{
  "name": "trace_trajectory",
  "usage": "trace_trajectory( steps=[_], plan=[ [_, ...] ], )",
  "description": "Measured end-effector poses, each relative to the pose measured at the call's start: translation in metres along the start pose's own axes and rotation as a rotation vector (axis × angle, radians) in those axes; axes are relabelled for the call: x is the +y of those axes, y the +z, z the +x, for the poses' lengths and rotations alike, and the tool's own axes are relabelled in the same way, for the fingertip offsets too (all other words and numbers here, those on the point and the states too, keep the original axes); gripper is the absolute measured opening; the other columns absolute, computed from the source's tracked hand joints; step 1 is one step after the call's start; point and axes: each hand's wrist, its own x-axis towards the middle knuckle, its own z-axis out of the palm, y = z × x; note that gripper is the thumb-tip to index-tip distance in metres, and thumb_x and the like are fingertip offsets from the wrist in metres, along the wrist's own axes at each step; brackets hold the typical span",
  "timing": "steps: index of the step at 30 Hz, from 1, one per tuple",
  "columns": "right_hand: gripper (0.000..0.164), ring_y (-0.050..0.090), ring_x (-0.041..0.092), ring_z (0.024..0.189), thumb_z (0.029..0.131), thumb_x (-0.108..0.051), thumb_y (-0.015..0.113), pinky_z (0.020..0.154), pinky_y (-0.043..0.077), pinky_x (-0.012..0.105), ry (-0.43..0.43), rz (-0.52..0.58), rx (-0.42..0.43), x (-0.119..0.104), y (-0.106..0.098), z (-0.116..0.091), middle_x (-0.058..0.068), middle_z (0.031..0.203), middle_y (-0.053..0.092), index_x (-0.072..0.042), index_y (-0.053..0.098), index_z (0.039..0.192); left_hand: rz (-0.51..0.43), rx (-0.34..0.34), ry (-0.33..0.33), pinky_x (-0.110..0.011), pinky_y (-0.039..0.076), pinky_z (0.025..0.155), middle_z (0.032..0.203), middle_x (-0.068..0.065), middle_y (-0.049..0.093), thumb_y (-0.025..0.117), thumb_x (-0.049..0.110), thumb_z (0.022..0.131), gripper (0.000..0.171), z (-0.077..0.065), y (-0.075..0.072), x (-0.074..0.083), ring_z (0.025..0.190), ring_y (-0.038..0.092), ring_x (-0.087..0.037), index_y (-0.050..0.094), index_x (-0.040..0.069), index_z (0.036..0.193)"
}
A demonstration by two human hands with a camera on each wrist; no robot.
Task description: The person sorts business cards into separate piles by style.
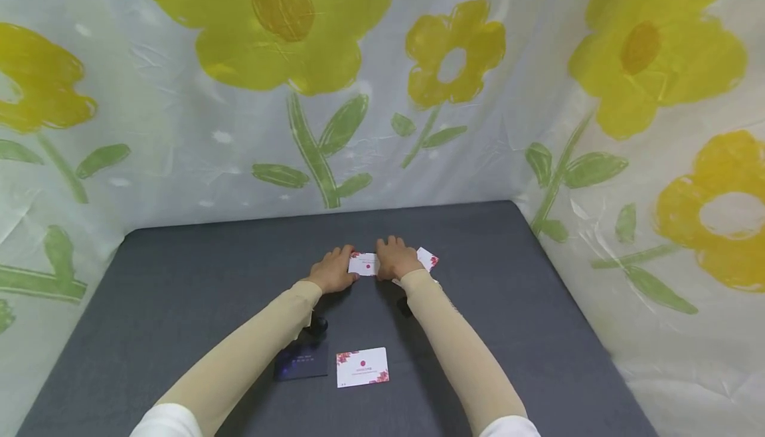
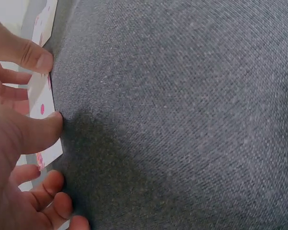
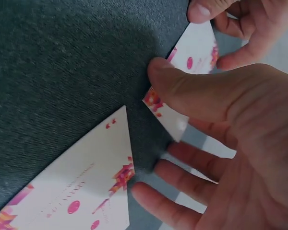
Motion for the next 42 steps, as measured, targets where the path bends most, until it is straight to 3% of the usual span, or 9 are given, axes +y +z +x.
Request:
trace_trajectory(
  steps=[6,9,15,20,24,28,32,36,42],
  plan=[
    [0.047,0.059,0.033,0.124,0.091,-0.018,0.08,0.1,0.052,0.053,-0.069,0.023,0.075,-0.001,0.003,-0.005,0.014,0.133,0.062,-0.01,0.056,0.131,0.006,0.053,0.012,-0.057,0.055,0.093,0.125,-0.02,0.063,0.075,0.027,0.095,0.055,-0.005,-0.002,-0.002,0.119,0.063,-0.038,0.054,0.007,0.141],
    [0.045,0.062,0.033,0.117,0.09,-0.012,0.078,0.098,0.052,0.051,-0.116,0.079,0.156,0.001,0.007,-0.009,0.015,0.128,0.064,-0.008,0.057,0.13,0.005,0.124,0.033,-0.055,0.056,0.087,0.118,-0.02,0.064,0.077,0.026,0.094,0.05,-0.009,0.001,-0.003,0.11,0.066,-0.037,0.055,0.006,0.133],
    [0.033,0.064,0.03,0.106,0.091,-0.001,0.07,0.099,0.053,0.046,-0.188,0.316,0.298,0.006,0.022,-0.022,0.017,0.119,0.066,-0.004,0.062,0.123,0.027,0.247,0.176,-0.049,0.058,0.073,0.101,-0.015,0.065,0.073,0.018,0.097,0.031,-0.024,0.012,-0.005,0.091,0.068,-0.032,0.055,0.005,0.118],
    [0.018,0.063,0.024,0.089,0.095,-0.007,0.072,0.087,0.055,0.042,-0.147,0.409,0.413,0.006,0.034,-0.033,0.012,0.106,0.069,-0.004,0.066,0.112,0.065,0.328,0.253,-0.043,0.056,0.065,0.088,-0.007,0.069,0.067,0.015,0.101,0.01,-0.037,0.019,-0.009,0.08,0.07,-0.026,0.06,0.01,0.105],
    [0.011,0.059,0.017,0.076,0.097,-0.01,0.071,0.075,0.052,0.034,-0.148,0.429,0.44,0.006,0.043,-0.042,0.007,0.092,0.07,-0.005,0.069,0.107,0.083,0.325,0.283,-0.039,0.053,0.06,0.083,-0.004,0.069,0.067,0.014,0.1,0.007,-0.047,0.021,-0.013,0.073,0.068,-0.021,0.06,0.012,0.102],
    [0.01,0.058,0.014,0.072,0.099,-0.008,0.067,0.073,0.05,0.033,-0.189,0.433,0.442,0.002,0.047,-0.051,0.007,0.089,0.074,-0.004,0.073,0.107,0.059,0.329,0.299,-0.036,0.051,0.059,0.082,-0.002,0.069,0.066,0.012,0.1,0.004,-0.058,0.018,-0.016,0.068,0.064,-0.017,0.062,0.012,0.102],
    [0.012,0.058,0.013,0.07,0.1,-0.009,0.067,0.068,0.048,0.029,-0.161,0.466,0.46,-0.003,0.043,-0.063,0.009,0.093,0.078,-0.005,0.072,0.11,0.009,0.334,0.283,-0.035,0.051,0.063,0.085,-0.002,0.071,0.06,0.013,0.104,0.006,-0.07,0.011,-0.014,0.069,0.06,-0.014,0.066,0.011,0.102],
    [0.008,0.058,0.01,0.068,0.096,-0.011,0.073,0.063,0.046,0.025,-0.094,0.561,0.481,-0.009,0.036,-0.078,0.008,0.089,0.078,-0.007,0.072,0.102,-0.058,0.302,0.25,-0.032,0.049,0.065,0.09,-0.002,0.074,0.059,0.015,0.105,0.013,-0.082,0.001,-0.012,0.07,0.055,-0.011,0.071,0.01,0.105],
    [0.006,0.053,0.009,0.066,0.096,-0.013,0.075,0.059,0.042,0.022,-0.089,0.684,0.409,-0.008,0.032,-0.103,0.003,0.083,0.073,-0.008,0.074,0.097,-0.137,0.237,0.202,-0.027,0.039,0.06,0.079,0.003,0.069,0.069,0.019,0.1,0.007,-0.103,-0.01,-0.011,0.068,0.05,-0.01,0.072,0.014,0.095]
  ],
)
